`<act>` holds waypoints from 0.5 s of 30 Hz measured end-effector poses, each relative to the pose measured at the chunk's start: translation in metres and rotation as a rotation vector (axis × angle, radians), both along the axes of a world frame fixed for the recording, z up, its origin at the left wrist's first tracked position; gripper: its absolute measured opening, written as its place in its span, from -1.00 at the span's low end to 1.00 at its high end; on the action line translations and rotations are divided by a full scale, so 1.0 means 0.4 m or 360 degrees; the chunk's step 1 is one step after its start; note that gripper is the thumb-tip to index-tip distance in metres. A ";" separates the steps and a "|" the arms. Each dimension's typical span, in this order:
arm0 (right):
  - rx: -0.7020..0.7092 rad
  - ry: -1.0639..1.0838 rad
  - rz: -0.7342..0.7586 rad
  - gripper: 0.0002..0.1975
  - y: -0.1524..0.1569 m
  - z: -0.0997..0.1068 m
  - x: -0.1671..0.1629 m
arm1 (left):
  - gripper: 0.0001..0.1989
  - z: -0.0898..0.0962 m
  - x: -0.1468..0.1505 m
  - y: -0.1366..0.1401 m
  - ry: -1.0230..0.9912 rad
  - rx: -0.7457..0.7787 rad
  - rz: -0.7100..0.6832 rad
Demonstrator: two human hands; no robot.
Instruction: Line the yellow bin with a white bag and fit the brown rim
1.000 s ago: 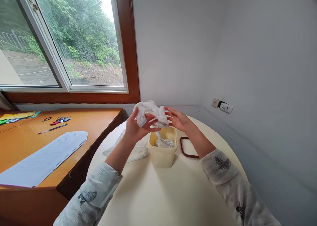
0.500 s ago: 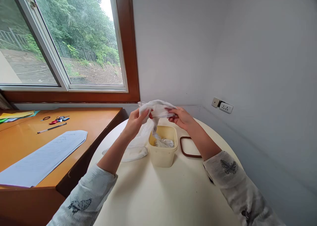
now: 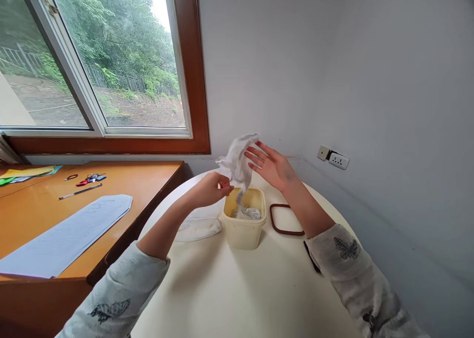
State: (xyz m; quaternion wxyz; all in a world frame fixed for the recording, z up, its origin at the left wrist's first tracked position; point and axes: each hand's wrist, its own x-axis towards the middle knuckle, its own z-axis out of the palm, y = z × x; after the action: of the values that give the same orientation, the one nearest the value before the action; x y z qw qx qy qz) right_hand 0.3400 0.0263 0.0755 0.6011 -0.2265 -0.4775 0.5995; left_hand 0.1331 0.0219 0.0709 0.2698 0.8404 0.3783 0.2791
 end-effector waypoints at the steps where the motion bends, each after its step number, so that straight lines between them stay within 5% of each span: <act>1: 0.0027 -0.0017 0.0056 -0.79 -0.004 0.000 -0.002 | -0.74 0.011 0.002 -0.008 -0.0024 -0.0151 -0.0105; 4: 0.0034 -0.0070 0.0188 -0.70 -0.013 -0.007 -0.008 | -0.70 0.031 0.005 -0.009 -0.0303 -0.0235 -0.0112; 8: -0.0041 -0.0182 0.0120 -0.65 -0.003 -0.036 -0.012 | -0.68 -0.004 -0.012 0.053 -0.0657 0.0089 0.0427; 11: -0.0147 -0.0295 0.0039 -0.67 0.014 -0.069 -0.012 | -0.29 -0.065 -0.033 0.101 -0.0614 -0.0294 0.0488; 15: -0.0160 -0.0639 0.0022 -0.76 0.030 -0.108 -0.023 | -0.25 -0.148 -0.043 0.130 -0.0537 -0.0601 0.0414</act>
State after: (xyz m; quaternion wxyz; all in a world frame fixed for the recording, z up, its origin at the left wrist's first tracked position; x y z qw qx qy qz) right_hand 0.3308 0.0382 0.0322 0.4776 -0.3678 -0.5588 0.5695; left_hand 0.1159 0.0739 0.0118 0.4425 0.6613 0.4780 0.3720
